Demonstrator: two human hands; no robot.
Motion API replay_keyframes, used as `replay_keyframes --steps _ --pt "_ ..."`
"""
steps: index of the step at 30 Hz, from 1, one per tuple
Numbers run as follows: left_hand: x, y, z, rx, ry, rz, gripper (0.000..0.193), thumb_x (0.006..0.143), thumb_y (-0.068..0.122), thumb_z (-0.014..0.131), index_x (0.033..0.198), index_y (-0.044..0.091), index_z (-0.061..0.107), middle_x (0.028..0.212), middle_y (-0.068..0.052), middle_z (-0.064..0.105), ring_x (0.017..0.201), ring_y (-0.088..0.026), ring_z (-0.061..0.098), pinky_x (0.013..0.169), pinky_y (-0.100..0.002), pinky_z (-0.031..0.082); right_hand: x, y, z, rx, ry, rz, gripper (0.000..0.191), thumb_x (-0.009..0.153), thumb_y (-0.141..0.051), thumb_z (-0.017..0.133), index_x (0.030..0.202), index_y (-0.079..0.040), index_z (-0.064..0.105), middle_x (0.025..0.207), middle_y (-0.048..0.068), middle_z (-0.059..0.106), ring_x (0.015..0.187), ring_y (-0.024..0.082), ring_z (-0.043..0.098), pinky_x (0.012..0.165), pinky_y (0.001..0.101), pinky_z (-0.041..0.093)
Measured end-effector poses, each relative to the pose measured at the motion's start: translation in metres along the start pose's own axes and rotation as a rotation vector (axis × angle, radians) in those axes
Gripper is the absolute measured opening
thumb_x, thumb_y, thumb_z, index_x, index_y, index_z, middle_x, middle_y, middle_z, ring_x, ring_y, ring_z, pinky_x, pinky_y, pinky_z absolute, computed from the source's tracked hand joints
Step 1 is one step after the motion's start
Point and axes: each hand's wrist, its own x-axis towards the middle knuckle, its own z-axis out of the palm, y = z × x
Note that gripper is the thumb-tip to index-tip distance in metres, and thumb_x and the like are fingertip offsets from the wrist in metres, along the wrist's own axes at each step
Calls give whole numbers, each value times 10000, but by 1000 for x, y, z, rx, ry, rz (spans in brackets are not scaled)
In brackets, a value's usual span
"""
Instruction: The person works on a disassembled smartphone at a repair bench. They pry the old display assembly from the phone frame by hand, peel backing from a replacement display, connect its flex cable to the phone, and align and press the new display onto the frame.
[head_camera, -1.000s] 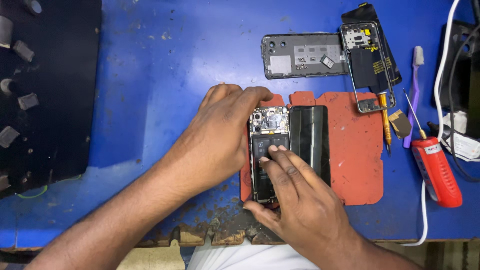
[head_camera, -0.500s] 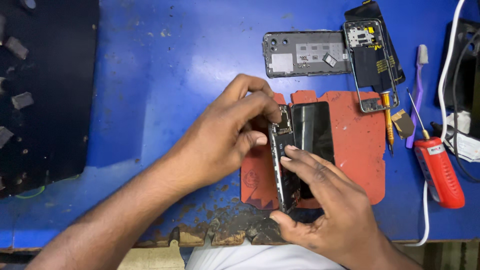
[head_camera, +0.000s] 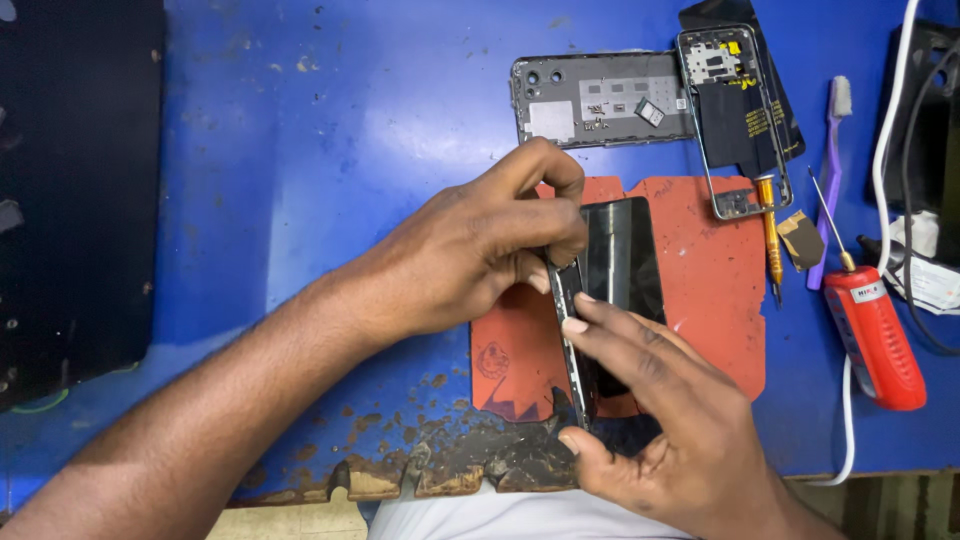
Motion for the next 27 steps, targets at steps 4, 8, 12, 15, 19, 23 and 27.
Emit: replay_keyframes --steps 4,8,12,15,19,23,27 --pt "5 -1 4 51 -1 14 279 823 -168 635 929 84 578 1182 -36 527 959 -139 698 765 -238 587 2 -6 1 -125 -10 -54 740 679 -118 806 1380 -42 580 1371 239 610 1204 378 663 974 419 567" --pt "6 2 5 132 17 8 261 820 -159 630 921 79 592 1101 -49 549 872 -151 697 716 -261 613 5 -15 2 -284 -38 -32 730 678 -155 761 1371 -11 582 1301 257 627 1140 409 665 929 445 556" --pt "7 3 6 142 38 24 258 804 -165 621 898 72 583 1093 -57 548 881 -162 691 698 -264 616 8 -18 7 -354 -1 -78 689 724 -185 744 1357 25 568 1211 253 625 1067 396 669 898 444 565" --pt "7 3 7 119 46 25 278 801 -175 611 930 71 605 1084 -61 543 883 -164 689 694 -266 614 9 -17 10 -373 29 -106 650 764 -183 731 1348 48 563 1151 240 608 1028 389 662 861 440 570" --pt "7 3 7 133 58 19 279 789 -177 623 924 67 614 1055 -60 544 864 -169 675 688 -273 602 8 -14 13 -381 57 -145 619 805 -180 701 1349 75 552 1127 236 586 1005 384 654 834 433 579" --pt "6 3 8 144 64 13 283 762 -180 635 912 59 622 1038 -58 552 869 -184 660 697 -293 587 7 -11 15 -419 55 -163 604 844 -205 697 1341 105 546 1093 234 590 954 364 653 770 420 592" --pt "7 3 7 124 63 17 272 756 -141 689 926 63 632 1042 -57 552 875 -184 661 705 -292 589 8 -9 17 -506 47 -199 596 852 -222 693 1317 124 552 1047 226 610 913 338 665 671 391 593"
